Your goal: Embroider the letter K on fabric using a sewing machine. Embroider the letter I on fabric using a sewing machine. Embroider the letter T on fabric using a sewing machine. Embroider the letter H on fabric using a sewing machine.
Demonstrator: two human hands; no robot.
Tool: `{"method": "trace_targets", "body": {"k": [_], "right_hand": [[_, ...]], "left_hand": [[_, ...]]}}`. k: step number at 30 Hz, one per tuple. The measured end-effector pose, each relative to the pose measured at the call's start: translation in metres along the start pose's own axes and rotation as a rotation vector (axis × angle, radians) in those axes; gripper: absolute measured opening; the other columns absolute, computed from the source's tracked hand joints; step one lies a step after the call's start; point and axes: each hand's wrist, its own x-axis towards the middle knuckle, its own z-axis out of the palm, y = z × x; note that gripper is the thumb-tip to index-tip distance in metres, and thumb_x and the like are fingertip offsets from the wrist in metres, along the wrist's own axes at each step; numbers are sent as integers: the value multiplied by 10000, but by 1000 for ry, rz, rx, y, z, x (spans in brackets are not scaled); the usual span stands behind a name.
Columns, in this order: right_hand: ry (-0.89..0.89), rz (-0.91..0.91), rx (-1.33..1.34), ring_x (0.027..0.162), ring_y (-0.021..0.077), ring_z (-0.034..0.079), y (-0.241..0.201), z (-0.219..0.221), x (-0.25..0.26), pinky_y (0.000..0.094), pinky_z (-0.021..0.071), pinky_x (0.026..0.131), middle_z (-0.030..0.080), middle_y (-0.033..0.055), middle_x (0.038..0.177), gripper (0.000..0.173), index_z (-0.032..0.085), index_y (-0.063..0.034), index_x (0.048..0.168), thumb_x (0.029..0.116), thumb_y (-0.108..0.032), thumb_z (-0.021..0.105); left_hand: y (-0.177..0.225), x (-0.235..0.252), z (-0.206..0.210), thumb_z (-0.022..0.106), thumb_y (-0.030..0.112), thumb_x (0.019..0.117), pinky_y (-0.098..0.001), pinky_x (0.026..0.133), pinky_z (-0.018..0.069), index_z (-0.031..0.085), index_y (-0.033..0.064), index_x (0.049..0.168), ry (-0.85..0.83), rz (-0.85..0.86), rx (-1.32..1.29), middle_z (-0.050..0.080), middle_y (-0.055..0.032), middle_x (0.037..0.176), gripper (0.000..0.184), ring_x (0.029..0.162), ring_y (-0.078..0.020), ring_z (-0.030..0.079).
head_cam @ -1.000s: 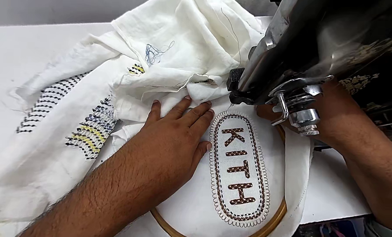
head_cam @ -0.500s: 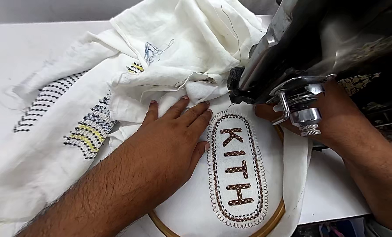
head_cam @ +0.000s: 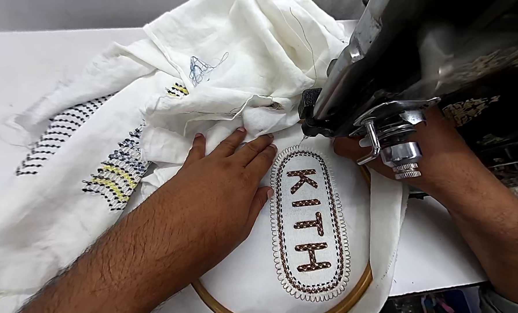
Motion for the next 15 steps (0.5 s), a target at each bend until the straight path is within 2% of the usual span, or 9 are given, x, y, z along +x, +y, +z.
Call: {"method": "trace_targets", "body": {"k": [3,9,15], "right_hand": [[23,-33,-13,639,182,589,4,4,2,402,437,576,592,54,670,209,632,-90,734,868,-177,765],[61,-12,41,630,145,580,6,8,3,374,438,572,585,27,668,259,633,-99,743,854,-291,766],[55,-41,12,641,151,586,4,7,2,370,436,577,584,42,673,209,627,-88,749,875,-210,740]], "left_hand": [[0,-1,-1,365,471,1038,-767,1051,361,537,145,1502,2,-9,2,461,-24,1603,593,1481,-364,415],[-1,1,1,351,474,1043,-771,1054,352,535,149,1503,18,-16,-2,468,-30,1597,593,1482,-371,411],[0,-1,-1,360,466,1040,-769,1054,356,537,136,1501,0,-18,6,462,-33,1602,594,1481,-373,413]]}}
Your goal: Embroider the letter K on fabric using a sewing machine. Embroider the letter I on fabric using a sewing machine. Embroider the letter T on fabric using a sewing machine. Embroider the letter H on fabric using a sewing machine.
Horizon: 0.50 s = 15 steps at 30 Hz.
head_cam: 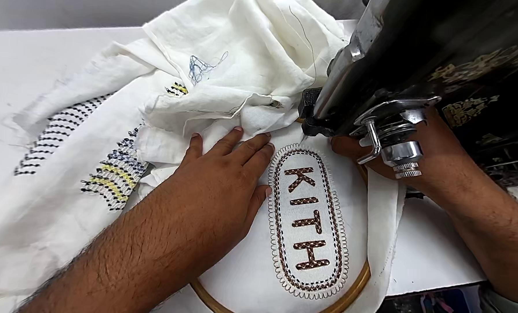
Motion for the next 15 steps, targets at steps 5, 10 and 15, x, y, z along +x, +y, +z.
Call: {"method": "trace_targets", "body": {"k": [5,10,15], "right_hand": [[23,-26,-14,653,160,605,3,5,1,387,451,585,605,43,684,193,650,-91,765,842,-245,738],[45,-16,2,657,177,602,3,7,1,403,445,588,598,57,677,204,628,-85,727,837,-208,749],[37,-28,9,645,143,594,2,6,1,364,445,581,600,35,678,193,646,-96,748,860,-224,737]], "left_hand": [[-1,-2,0,360,467,1034,-762,1059,358,541,141,1498,0,-6,-3,470,-36,1596,596,1476,-370,421],[-2,0,1,363,469,1038,-769,1053,356,539,141,1501,13,-18,-5,474,-35,1592,594,1475,-376,421],[-1,-1,0,362,463,1035,-759,1048,368,538,136,1500,1,-14,3,469,-40,1595,596,1474,-375,422]]}}
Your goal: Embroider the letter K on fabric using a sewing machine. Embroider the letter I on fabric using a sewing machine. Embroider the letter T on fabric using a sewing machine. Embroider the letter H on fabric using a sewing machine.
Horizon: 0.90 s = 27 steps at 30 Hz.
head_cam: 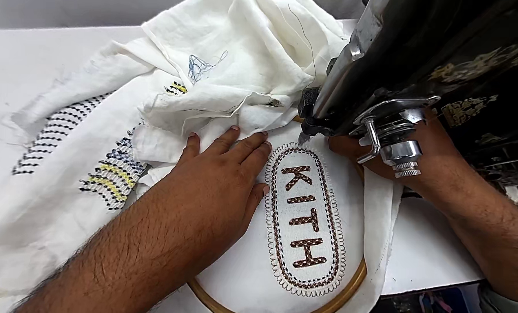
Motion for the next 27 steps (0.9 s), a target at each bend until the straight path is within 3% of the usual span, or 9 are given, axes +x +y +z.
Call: {"method": "trace_targets", "body": {"k": [7,9,17,22,27], "right_hand": [[-19,1,-52,676,186,647,11,10,6,433,483,579,632,39,695,233,663,-125,763,834,-321,766],[-2,-9,-48,679,201,647,10,11,5,443,475,586,634,51,696,214,661,-111,760,830,-291,753],[11,-39,-32,659,178,623,10,10,5,412,455,577,612,45,679,187,642,-114,739,833,-237,747],[-26,5,-40,736,181,666,12,13,6,440,500,625,657,35,740,244,691,-135,806,834,-367,760],[21,5,-11,706,162,658,13,17,6,414,496,611,656,26,722,225,687,-137,776,822,-340,774]], "left_hand": [[-1,-2,-1,374,467,1036,-750,1045,384,543,141,1493,-12,-6,3,466,-34,1597,586,1470,-374,427],[-2,-1,0,363,473,1037,-749,1041,386,540,139,1495,-8,-6,7,466,-35,1597,594,1470,-375,426],[-2,-1,1,368,454,1035,-758,1040,381,553,128,1482,9,0,7,475,-44,1590,584,1462,-385,436],[-3,-3,-1,376,461,1034,-756,1047,381,540,137,1495,-15,-9,9,469,-34,1594,587,1464,-374,435],[-4,-1,0,369,464,1032,-749,1042,386,542,136,1492,-6,-14,15,474,-38,1590,591,1460,-378,439]]}}
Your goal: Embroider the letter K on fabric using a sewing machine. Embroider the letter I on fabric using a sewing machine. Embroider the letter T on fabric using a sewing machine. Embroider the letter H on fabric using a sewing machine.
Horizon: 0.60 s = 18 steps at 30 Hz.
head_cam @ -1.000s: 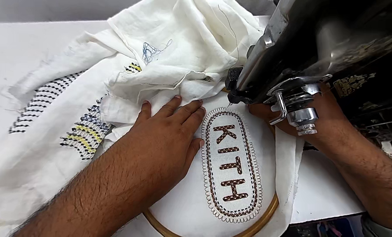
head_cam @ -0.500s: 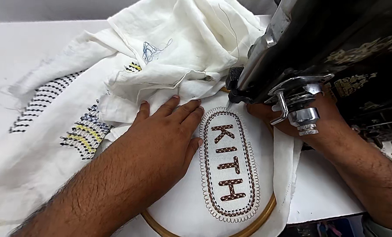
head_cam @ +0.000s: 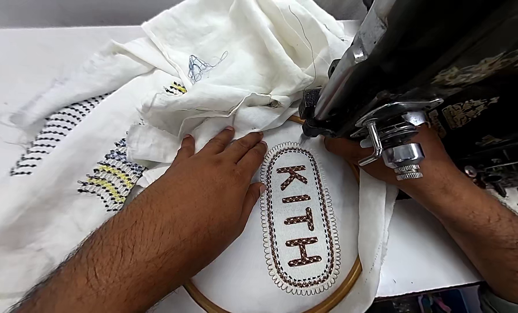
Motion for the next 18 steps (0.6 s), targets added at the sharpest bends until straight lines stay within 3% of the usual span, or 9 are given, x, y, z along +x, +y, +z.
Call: {"method": "trace_targets", "body": {"k": [2,4,8,11,18], "right_hand": [[9,-19,-8,709,190,658,1,0,0,431,494,610,650,50,722,232,674,-112,777,828,-317,771],[23,-35,3,696,177,653,0,-1,-1,409,487,599,645,48,712,213,668,-111,772,837,-294,756],[6,-37,13,741,146,673,1,1,0,402,517,629,669,19,747,240,697,-142,813,836,-375,747],[-18,-18,-2,781,164,687,1,3,1,436,534,658,685,27,781,207,712,-145,850,829,-341,774],[12,-1,26,775,145,691,1,7,2,407,543,668,696,22,785,193,720,-145,854,829,-324,787]], "left_hand": [[0,1,1,366,466,1038,-756,1045,380,543,132,1492,12,1,-3,480,-40,1586,591,1460,-383,439],[0,0,0,367,465,1037,-757,1043,381,543,129,1492,9,-1,-7,481,-46,1584,593,1458,-386,440],[0,-2,-3,373,467,1033,-747,1041,393,539,127,1493,-16,3,7,480,-49,1584,596,1455,-384,443],[-2,-3,-2,375,459,1029,-736,1041,401,540,122,1492,-12,6,7,486,-55,1579,596,1448,-384,452],[-3,-1,-1,374,461,1035,-740,1046,391,540,131,1494,-4,-10,1,479,-40,1586,589,1453,-377,448]]}}
